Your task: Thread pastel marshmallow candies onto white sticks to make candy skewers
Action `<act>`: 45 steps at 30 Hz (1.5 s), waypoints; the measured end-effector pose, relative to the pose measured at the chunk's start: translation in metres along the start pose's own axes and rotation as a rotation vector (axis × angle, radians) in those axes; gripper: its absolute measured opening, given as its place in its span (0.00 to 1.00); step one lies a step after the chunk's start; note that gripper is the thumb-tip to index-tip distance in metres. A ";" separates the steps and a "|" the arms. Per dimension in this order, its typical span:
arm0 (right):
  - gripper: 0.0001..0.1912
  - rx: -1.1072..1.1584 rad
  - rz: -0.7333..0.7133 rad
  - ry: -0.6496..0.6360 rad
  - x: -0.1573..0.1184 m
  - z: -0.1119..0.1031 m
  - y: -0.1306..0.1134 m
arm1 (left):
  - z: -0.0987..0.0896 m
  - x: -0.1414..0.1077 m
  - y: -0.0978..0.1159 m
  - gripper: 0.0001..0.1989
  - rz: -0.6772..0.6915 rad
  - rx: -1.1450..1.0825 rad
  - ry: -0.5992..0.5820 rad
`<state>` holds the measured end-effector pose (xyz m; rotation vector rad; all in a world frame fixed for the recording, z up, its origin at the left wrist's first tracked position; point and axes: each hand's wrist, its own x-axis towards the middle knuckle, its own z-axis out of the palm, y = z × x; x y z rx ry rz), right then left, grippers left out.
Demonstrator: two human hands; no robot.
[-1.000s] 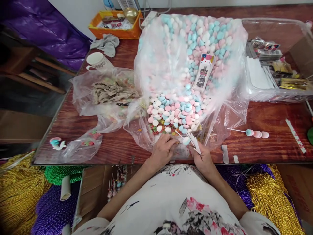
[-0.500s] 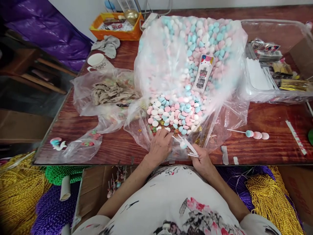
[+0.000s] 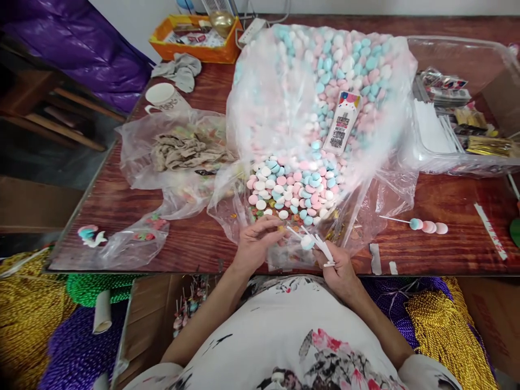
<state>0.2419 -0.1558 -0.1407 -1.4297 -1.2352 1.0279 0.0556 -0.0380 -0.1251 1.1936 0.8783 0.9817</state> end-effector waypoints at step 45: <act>0.12 -0.096 -0.150 0.018 0.007 0.025 -0.004 | 0.016 -0.015 0.005 0.42 -0.198 -0.472 0.103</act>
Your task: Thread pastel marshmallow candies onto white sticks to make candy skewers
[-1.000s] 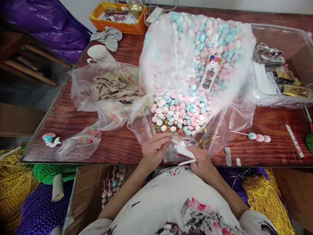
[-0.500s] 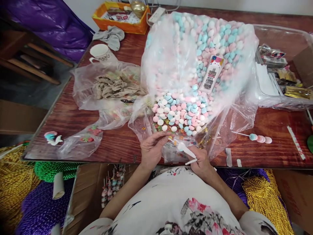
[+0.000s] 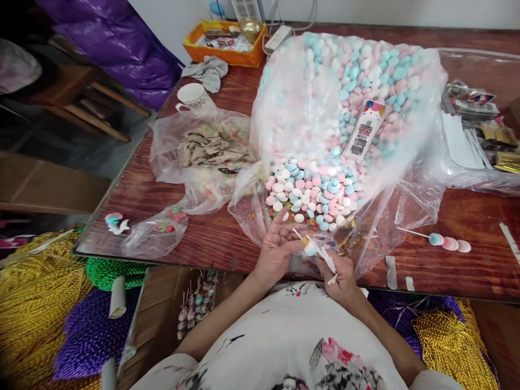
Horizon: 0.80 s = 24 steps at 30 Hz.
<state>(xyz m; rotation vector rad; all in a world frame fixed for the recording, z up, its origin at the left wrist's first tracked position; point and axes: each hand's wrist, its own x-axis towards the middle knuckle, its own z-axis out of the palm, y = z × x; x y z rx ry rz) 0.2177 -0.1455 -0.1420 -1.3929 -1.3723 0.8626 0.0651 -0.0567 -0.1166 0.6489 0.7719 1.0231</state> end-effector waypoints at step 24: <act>0.11 0.118 0.137 0.097 -0.001 -0.008 0.014 | -0.061 0.047 0.027 0.13 0.617 1.643 -0.152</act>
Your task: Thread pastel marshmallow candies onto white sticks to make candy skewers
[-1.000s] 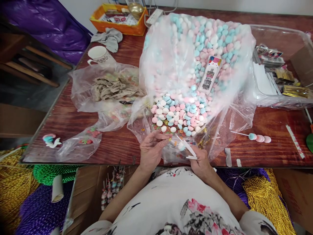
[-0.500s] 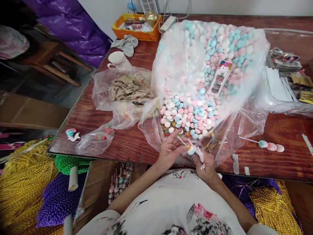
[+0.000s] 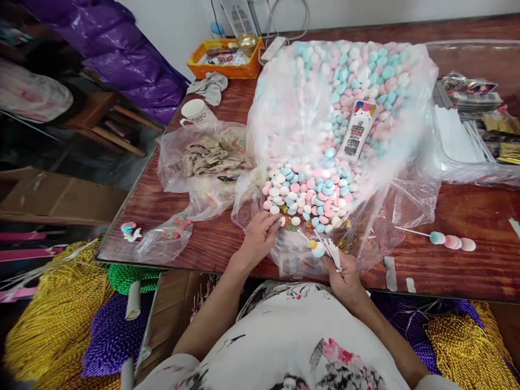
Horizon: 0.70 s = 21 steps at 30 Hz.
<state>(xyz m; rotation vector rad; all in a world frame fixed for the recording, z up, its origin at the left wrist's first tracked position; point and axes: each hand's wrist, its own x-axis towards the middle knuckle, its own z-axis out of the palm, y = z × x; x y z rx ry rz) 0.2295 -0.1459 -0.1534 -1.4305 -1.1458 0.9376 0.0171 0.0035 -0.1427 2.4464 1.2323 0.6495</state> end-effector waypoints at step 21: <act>0.11 -0.336 -0.275 -0.277 0.016 0.010 -0.010 | -0.009 0.013 0.002 0.06 0.001 0.224 0.035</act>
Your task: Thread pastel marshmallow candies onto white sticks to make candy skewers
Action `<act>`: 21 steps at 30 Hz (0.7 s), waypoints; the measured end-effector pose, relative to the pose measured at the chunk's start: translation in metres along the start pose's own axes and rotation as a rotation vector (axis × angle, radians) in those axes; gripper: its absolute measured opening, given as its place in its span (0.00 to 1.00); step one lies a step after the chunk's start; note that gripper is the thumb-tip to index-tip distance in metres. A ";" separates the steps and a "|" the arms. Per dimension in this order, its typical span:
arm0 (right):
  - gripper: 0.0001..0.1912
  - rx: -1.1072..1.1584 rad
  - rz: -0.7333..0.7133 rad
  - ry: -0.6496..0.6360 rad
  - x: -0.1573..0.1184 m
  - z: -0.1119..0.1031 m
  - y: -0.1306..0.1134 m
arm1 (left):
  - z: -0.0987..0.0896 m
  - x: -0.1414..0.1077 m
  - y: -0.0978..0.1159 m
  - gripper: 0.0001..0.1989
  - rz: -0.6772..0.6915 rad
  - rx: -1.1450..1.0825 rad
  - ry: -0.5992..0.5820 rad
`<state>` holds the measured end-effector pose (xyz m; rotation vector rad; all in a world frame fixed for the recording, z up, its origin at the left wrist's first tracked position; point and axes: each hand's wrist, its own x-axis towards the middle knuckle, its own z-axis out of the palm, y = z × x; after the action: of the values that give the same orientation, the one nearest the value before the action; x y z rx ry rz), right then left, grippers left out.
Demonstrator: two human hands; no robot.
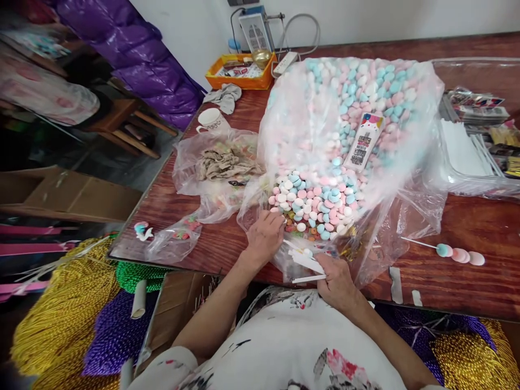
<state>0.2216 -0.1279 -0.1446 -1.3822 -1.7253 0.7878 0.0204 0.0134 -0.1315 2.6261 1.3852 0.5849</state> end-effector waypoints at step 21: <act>0.11 0.128 0.045 0.059 0.002 -0.009 -0.016 | -0.016 -0.018 0.033 0.12 -0.465 -1.428 0.148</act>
<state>0.2210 -0.1289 -0.1262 -1.3482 -1.5756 0.8583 0.0308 -0.0219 -0.1127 1.1169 0.9097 1.1129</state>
